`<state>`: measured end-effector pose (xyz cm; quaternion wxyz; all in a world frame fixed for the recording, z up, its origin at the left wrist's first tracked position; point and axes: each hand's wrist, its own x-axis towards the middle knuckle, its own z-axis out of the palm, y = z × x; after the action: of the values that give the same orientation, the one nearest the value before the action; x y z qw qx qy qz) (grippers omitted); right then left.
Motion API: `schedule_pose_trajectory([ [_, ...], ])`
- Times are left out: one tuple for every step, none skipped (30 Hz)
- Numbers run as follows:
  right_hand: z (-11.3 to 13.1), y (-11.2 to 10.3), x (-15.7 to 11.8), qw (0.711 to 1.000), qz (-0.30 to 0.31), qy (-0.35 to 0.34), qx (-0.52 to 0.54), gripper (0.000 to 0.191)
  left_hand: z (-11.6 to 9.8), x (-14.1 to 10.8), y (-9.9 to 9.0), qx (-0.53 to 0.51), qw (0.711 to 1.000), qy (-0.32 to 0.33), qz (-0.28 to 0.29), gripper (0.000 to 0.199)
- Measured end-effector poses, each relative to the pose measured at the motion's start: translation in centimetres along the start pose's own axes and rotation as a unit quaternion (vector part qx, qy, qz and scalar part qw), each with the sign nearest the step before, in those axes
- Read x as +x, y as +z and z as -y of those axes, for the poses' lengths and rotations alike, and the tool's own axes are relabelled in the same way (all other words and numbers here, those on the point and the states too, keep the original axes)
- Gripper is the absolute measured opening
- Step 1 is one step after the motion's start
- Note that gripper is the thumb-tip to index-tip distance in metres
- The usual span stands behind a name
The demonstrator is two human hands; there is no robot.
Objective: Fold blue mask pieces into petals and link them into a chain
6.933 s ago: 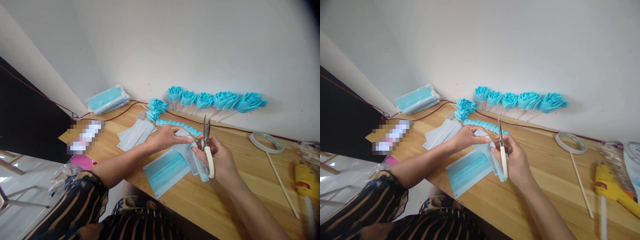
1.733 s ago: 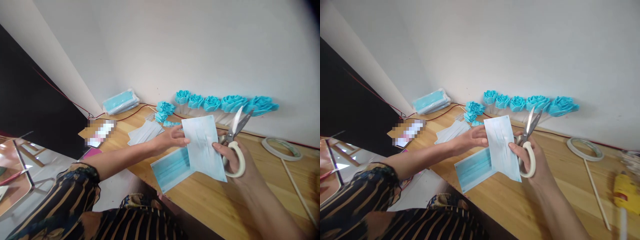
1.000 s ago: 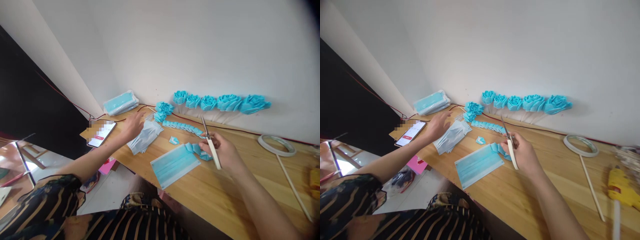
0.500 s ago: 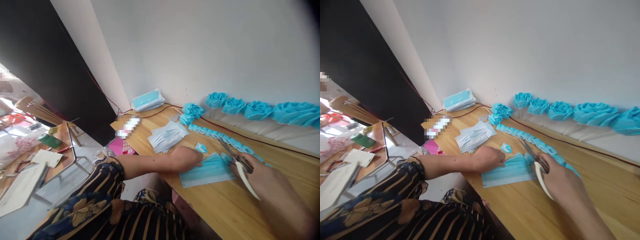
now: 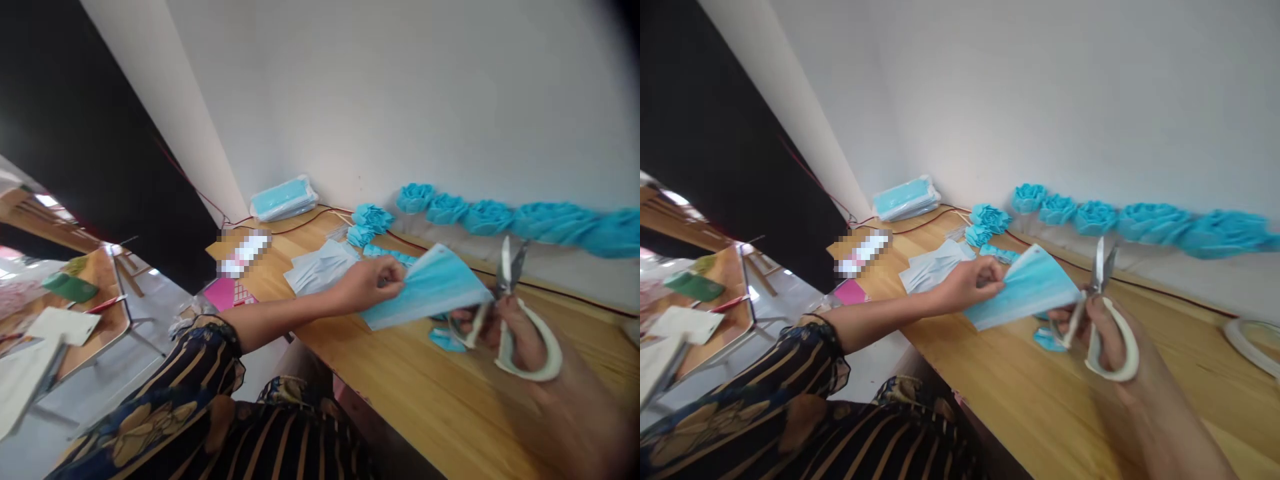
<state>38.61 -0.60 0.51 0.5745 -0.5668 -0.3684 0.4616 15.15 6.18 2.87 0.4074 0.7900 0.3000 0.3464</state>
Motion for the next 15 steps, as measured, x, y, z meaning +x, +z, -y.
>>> schedule_pose_trajectory([
  [0.2,0.1,-0.1,0.999,-0.003,0.023,0.045,0.055,0.2,0.6,0.5,-0.025,0.999,-0.006,-0.021,0.010],
  [0.4,0.1,-0.2,0.996,-0.005,0.037,0.081,0.059,0.4,1.2,1.0,-0.049,0.998,-0.014,-0.037,0.009],
  [0.7,0.2,-0.3,0.994,-0.007,0.045,0.102,0.062,0.6,1.8,1.6,-0.073,0.996,-0.022,-0.048,0.010],
  [1.0,0.3,-0.4,0.993,-0.019,0.038,0.106,0.063,0.8,2.4,2.3,-0.096,0.994,-0.027,-0.054,0.011],
  [1.3,0.3,-0.5,0.995,-0.021,0.026,0.092,0.061,0.9,2.8,2.9,-0.118,0.991,-0.028,-0.055,0.012],
  [1.5,0.4,-0.6,0.997,-0.026,0.016,0.073,0.057,1.0,3.3,3.5,-0.137,0.989,-0.025,-0.053,0.014],
  [1.7,0.5,-0.7,0.998,-0.029,0.006,0.056,0.054,1.0,3.6,4.0,-0.154,0.987,-0.020,-0.049,0.015],
  [1.8,0.6,-0.8,0.999,-0.032,-0.003,0.043,0.051,1.0,3.9,4.4,-0.167,0.985,-0.015,-0.042,0.018],
  [1.9,0.6,-0.9,0.999,-0.036,-0.011,0.037,0.049,1.0,4.1,4.7,-0.178,0.983,-0.012,-0.035,0.021],
  [1.9,0.7,-1.0,0.998,-0.041,-0.022,0.036,0.048,0.9,4.2,4.9,-0.187,0.982,-0.010,-0.029,0.025],
  [2.0,0.6,-1.0,0.998,-0.046,-0.034,0.034,0.046,0.9,4.3,5.0,-0.196,0.980,-0.011,-0.024,0.027],
  [2.0,0.6,-1.1,0.997,-0.051,-0.046,0.033,0.045,0.9,4.4,4.9,-0.208,0.978,-0.015,-0.022,0.030],
  [2.0,0.5,-1.1,0.997,-0.053,-0.054,0.030,0.043,0.9,4.4,4.8,-0.222,0.975,-0.021,-0.023,0.031],
  [1.9,0.4,-1.1,0.996,-0.056,-0.059,0.028,0.042,1.0,4.4,4.6,-0.237,0.971,-0.027,-0.027,0.032],
  [1.9,0.3,-1.1,0.996,-0.057,-0.060,0.026,0.042,1.1,4.4,4.4,-0.253,0.966,-0.034,-0.033,0.033],
])
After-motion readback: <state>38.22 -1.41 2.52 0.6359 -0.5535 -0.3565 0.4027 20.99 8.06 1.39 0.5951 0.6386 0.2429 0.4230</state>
